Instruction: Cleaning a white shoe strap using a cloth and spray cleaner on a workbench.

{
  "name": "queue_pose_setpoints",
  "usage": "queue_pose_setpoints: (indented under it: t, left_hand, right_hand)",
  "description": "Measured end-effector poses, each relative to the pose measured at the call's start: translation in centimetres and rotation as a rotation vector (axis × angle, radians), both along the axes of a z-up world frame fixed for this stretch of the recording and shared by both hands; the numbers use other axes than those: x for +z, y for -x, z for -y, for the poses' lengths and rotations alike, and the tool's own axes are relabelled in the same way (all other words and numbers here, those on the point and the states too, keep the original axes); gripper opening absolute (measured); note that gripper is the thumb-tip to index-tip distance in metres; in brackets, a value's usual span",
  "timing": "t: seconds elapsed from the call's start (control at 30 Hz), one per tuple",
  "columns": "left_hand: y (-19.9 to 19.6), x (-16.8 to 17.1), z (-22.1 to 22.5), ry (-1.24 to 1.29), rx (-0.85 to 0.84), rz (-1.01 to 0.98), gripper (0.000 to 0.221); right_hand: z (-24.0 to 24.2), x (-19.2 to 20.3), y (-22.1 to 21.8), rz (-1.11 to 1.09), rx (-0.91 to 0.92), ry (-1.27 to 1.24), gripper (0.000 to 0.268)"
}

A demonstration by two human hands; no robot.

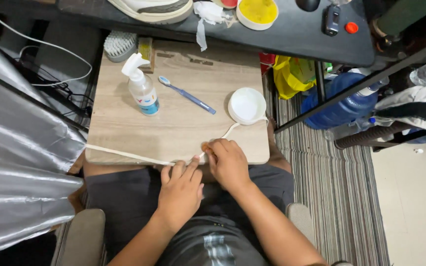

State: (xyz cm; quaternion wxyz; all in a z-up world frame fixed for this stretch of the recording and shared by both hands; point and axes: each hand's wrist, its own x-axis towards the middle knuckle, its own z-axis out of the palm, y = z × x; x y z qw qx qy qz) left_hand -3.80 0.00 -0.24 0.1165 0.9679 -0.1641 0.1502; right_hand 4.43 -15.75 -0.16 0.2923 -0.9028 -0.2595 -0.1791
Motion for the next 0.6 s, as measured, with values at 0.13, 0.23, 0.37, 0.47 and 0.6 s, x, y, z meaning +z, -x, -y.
queue_pose_setpoints:
  t: [0.13, 0.23, 0.37, 0.47, 0.6]
  left_hand:
    - [0.2, -0.4, 0.1, -0.037, 0.026, -0.032, 0.022]
    - [0.2, -0.6, 0.1, -0.007, 0.030, -0.058, 0.020]
    - [0.1, -0.3, 0.0, -0.010, 0.022, -0.056, 0.025]
    - [0.3, -0.1, 0.0, 0.007, 0.015, -0.037, 0.027]
    - [-0.1, -0.6, -0.2, 0.098, -0.008, -0.026, 0.030]
  right_hand:
    - [0.4, -0.5, -0.9, 0.009, -0.065, 0.002, 0.006]
    - [1.4, -0.7, -2.3, -0.011, -0.122, 0.011, 0.011]
    - [2.6, -1.5, -3.5, -0.046, -0.212, 0.010, 0.013]
    - [4.0, -1.5, -3.2, -0.120, -0.215, -0.136, 0.019]
    - [6.8, -0.2, -2.0, -0.377, -0.449, -0.394, 0.033]
